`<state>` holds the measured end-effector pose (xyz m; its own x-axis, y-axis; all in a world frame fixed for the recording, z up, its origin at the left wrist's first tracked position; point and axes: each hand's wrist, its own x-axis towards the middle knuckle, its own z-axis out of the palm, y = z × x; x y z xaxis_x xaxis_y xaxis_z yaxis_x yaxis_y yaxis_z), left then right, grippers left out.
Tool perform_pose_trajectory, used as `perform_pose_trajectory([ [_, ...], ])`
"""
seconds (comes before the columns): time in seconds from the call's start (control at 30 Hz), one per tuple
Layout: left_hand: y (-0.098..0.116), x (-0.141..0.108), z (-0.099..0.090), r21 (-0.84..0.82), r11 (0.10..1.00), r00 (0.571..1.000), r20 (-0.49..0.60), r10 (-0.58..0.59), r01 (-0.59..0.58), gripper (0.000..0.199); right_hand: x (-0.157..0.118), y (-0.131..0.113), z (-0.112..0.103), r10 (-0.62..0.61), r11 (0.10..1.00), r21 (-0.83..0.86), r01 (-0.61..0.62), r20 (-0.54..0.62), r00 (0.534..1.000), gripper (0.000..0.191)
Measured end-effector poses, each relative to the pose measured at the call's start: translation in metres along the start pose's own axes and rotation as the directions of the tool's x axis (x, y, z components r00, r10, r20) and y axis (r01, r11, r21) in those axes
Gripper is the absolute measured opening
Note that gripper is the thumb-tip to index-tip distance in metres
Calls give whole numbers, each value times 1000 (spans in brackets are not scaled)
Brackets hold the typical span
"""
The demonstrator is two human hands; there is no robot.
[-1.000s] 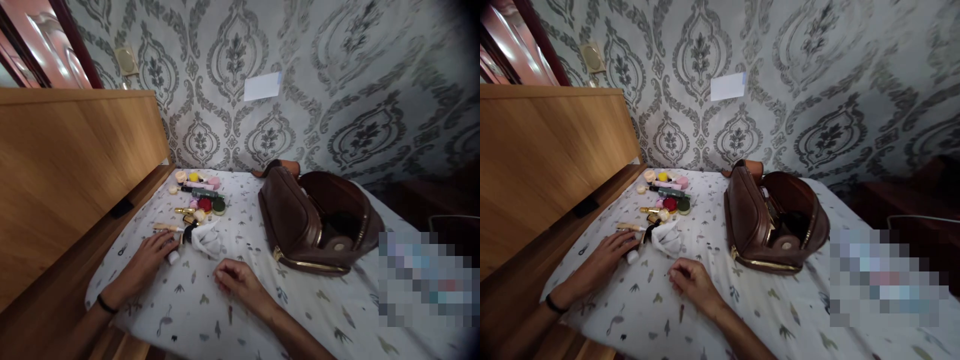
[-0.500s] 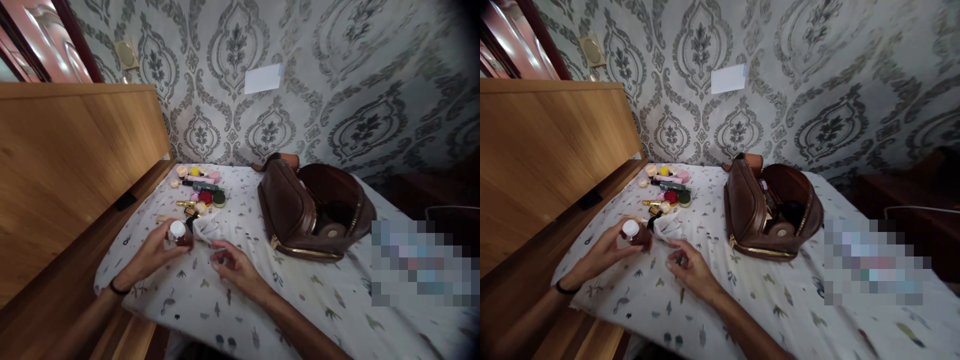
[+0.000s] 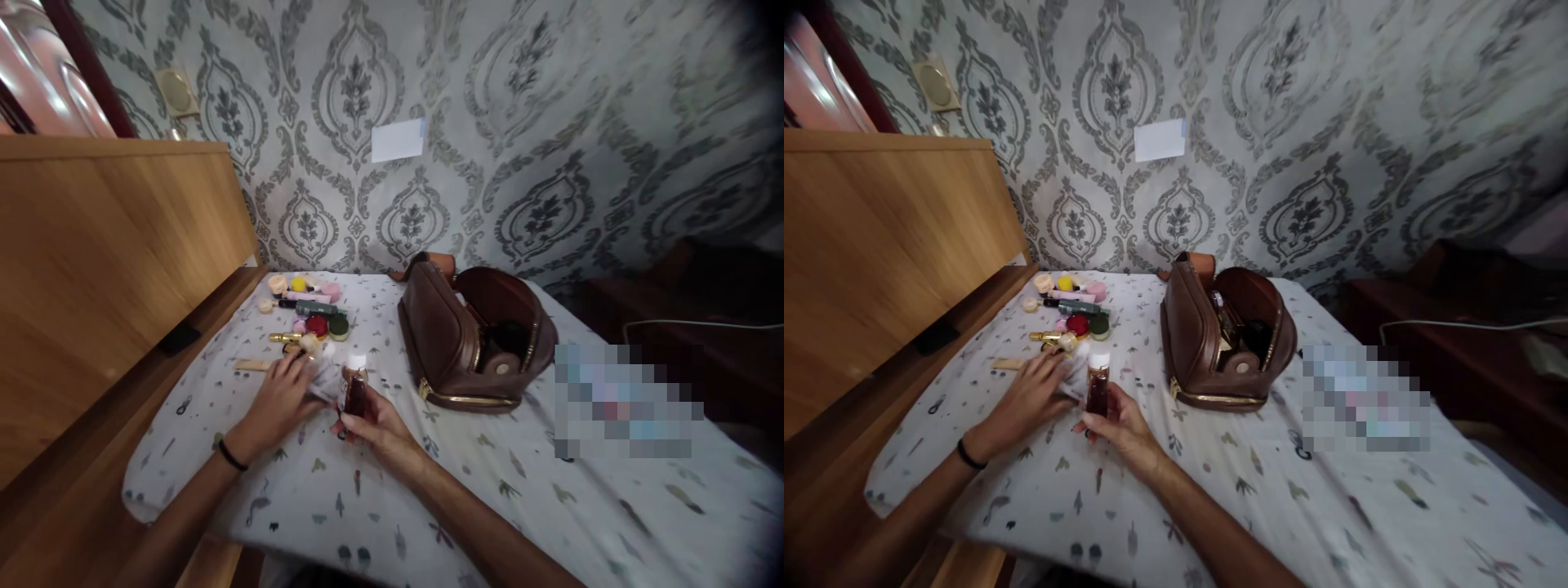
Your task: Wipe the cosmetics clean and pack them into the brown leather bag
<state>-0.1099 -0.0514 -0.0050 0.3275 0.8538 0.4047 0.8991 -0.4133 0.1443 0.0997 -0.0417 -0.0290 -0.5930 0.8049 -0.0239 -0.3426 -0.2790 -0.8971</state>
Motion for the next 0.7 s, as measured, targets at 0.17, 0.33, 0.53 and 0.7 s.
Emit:
perform_pose_trajectory([
  [0.17,2,-4,-7,-92,995,996,-65,-53,47,18,2,2,-3,-28,999,-34,26,-61,998,55],
  [0.33,30,14,-47,-624,751,922,-122,-367,216,18,3,4,-5,-111,984,-143,104,-39,993,52],
  [0.53,65,25,-45,-521,840,979,-36,-201,153,12,0,10,-3,-180,936,-312,163,-26,983,53],
  [0.7,61,33,-27,-643,715,920,-42,-390,275,16,-2,8,-5,-238,832,-523,185,-35,971,55],
])
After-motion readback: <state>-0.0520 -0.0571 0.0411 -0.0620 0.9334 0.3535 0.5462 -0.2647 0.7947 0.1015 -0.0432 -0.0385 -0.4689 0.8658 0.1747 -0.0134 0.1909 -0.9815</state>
